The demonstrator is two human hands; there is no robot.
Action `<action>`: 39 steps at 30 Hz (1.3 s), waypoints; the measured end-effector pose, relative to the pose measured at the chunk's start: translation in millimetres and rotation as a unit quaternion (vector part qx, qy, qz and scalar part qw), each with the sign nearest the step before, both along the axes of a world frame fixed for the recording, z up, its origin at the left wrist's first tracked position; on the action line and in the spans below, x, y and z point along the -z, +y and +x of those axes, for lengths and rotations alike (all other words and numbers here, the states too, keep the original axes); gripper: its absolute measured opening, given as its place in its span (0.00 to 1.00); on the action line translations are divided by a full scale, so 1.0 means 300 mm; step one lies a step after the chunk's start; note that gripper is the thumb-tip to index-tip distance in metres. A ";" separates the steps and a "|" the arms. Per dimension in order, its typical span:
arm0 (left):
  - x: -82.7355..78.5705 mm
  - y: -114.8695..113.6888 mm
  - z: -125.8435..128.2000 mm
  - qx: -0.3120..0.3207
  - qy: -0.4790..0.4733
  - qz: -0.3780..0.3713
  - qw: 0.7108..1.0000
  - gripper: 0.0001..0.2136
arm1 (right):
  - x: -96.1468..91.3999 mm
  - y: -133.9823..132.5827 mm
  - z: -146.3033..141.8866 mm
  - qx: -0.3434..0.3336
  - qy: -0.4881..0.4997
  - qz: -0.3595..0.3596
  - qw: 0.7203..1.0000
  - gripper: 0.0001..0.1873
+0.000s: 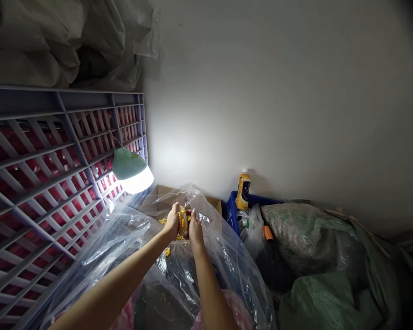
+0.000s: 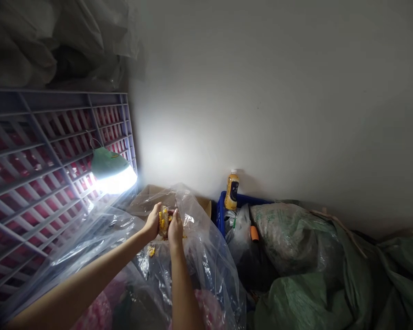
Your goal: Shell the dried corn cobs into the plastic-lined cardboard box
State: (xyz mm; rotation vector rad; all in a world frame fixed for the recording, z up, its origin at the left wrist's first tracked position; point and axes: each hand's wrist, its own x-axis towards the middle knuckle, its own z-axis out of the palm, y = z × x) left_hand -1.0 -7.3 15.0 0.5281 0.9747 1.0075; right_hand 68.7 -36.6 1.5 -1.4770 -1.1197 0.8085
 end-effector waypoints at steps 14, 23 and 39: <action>-0.019 0.004 -0.012 -0.107 0.003 0.026 0.994 0.24 | -0.025 -0.033 -0.077 0.045 -0.116 -0.052 0.991 0.36; -0.040 0.020 -0.007 -0.130 -0.029 -0.033 0.991 0.24 | -0.052 -0.060 -0.041 -0.047 -0.102 0.014 0.994 0.28; -0.029 0.013 -0.010 -0.040 0.099 0.083 0.991 0.26 | -0.045 -0.034 -0.002 -0.039 0.022 0.005 0.999 0.29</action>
